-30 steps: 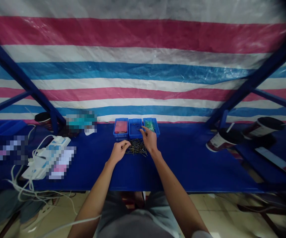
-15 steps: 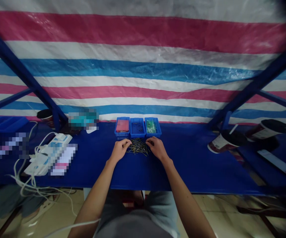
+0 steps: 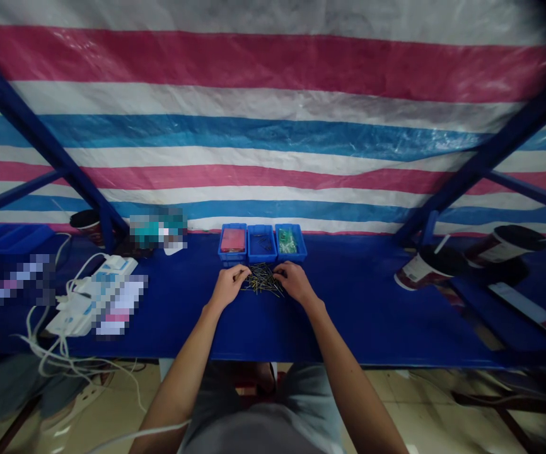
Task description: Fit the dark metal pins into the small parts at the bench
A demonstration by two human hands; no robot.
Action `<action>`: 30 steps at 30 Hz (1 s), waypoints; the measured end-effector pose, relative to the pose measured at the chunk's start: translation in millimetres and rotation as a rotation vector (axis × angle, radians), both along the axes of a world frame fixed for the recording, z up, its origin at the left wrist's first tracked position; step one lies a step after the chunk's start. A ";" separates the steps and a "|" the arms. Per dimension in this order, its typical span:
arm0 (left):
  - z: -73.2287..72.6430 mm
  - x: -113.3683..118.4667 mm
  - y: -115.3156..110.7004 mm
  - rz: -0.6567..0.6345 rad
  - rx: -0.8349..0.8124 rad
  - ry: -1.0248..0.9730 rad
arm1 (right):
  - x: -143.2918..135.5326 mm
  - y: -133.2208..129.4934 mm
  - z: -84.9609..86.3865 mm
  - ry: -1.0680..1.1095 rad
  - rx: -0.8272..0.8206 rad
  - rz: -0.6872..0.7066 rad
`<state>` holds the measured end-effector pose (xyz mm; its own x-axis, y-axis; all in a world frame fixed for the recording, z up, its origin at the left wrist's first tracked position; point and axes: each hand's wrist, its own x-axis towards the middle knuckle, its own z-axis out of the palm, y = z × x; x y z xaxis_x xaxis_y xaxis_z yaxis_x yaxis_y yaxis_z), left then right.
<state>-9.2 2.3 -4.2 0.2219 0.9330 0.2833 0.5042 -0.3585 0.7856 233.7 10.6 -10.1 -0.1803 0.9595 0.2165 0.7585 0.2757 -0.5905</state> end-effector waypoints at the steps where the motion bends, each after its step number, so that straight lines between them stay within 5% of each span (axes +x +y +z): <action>1: -0.4 0.1 0.2 0.000 0.002 -0.001 | -1.0 0.6 0.3 0.002 0.002 -0.006; 13: 2.5 0.4 -1.0 0.006 0.010 0.001 | -2.6 -9.2 24.0 0.267 0.050 -0.023; 18: 9.0 1.5 -3.5 -0.012 0.010 -0.032 | -21.7 -1.1 38.5 0.509 -0.147 0.185; 23: 6.9 2.3 -2.9 -0.049 -0.002 -0.070 | -36.3 5.6 32.1 0.643 -0.273 0.336; 30: 3.7 3.0 -1.7 -0.082 0.014 -0.064 | -40.6 -2.3 19.5 0.716 -0.271 0.343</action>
<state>-6.2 0.6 -0.5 0.2781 0.9083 0.3125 0.4218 -0.4077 0.8098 193.1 8.3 9.3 -0.3787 0.9116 0.1597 0.0751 0.2023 -0.9764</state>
